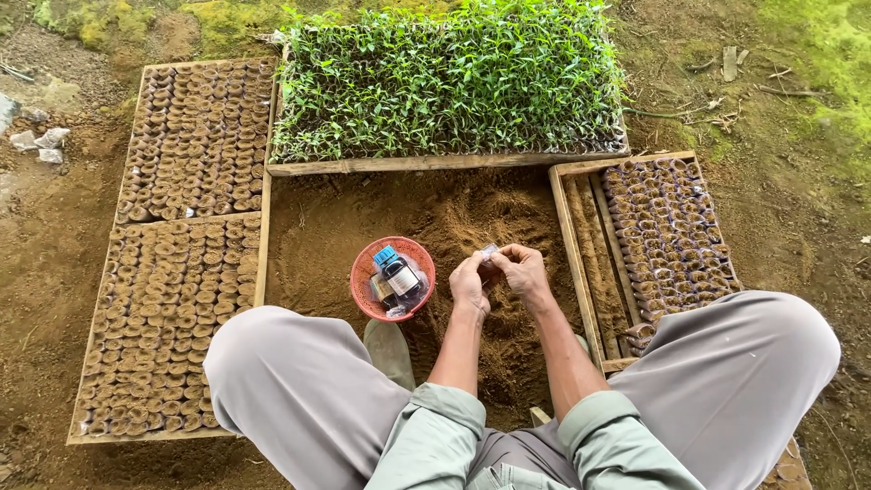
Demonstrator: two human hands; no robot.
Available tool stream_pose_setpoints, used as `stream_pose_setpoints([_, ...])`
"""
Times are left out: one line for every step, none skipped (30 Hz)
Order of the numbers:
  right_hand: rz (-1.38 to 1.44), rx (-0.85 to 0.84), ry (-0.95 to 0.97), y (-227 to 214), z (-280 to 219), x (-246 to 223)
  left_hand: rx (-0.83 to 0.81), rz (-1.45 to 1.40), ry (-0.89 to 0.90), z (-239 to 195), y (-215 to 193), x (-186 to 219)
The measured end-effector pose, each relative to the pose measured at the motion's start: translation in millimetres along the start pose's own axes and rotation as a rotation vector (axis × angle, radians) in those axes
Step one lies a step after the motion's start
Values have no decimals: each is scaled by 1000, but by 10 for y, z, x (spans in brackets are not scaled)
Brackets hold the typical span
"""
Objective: Filling small plastic bags with soil to create seedling pots and arranging them in a tray.
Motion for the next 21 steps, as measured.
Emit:
stream_pose_setpoints([7, 9, 19, -8, 12, 18, 1, -22, -12, -5, 11, -4])
stream_pose_setpoints([13, 18, 38, -13, 26, 36, 3, -43, -23, -7, 23, -7])
stream_pose_setpoints([13, 20, 39, -9, 4, -26, 2, -42, -25, -15, 36, -4])
stream_pose_setpoints([27, 21, 96, -3, -18, -59, 9, -75, -51, -20, 47, -11])
stream_pose_setpoints([41, 21, 154, -1, -45, -88, 17, -106, -78, -26, 55, -24])
stream_pose_setpoints([41, 24, 155, -12, -21, -80, 17, -104, -80, 14, 71, -35])
stream_pose_setpoints([41, 19, 172, -22, -9, -60, 24, -106, -95, 50, 73, -58])
stream_pose_setpoints([41, 14, 189, -31, 3, -42, 32, -107, -110, 86, 76, -80])
stream_pose_setpoints([42, 17, 187, -42, 20, -25, 29, -106, -110, 62, 95, -75])
stream_pose_setpoints([42, 7, 185, -47, 36, -6, 38, -114, -121, 38, 106, -76])
stream_pose_setpoints([40, -5, 188, -54, 19, 37, 54, -123, -133, 5, 76, -97])
stream_pose_setpoints([39, -5, 191, -51, 21, 52, 56, -122, -134, 27, 77, -108])
stream_pose_setpoints([43, -9, 190, -53, 27, 61, 64, -116, -137, 47, 85, -124])
stream_pose_setpoints([47, -14, 190, -56, 33, 69, 71, -110, -139, 67, 93, -140])
stream_pose_setpoints([46, -13, 191, -62, 46, 91, 71, -110, -141, 90, 89, -157])
stream_pose_setpoints([55, -23, 192, -61, 55, 109, 74, -103, -144, 110, 82, -174])
stream_pose_setpoints([64, -37, 192, -42, 66, 121, 79, -100, -146, 133, 69, -174])
stream_pose_setpoints([63, -40, 194, -40, 35, 109, 81, -102, -147, 153, 44, -203])
stream_pose_setpoints([69, -45, 200, -29, 29, 88, 90, -106, -145, 186, 41, -214])
stream_pose_setpoints([76, -50, 206, -21, 22, 69, 99, -110, -144, 218, 38, -230])
stream_pose_setpoints([77, -52, 209, -22, 29, 88, 102, -110, -144, 197, 42, -212])
Point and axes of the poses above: each hand's wrist, its own z-axis towards the middle knuckle, its own y-axis out of the palm, x = y × z, the point moved 5 cm from there along z, towards the middle knuckle, and after that the axes turned 11 degrees about x, right-handed, at the moved point
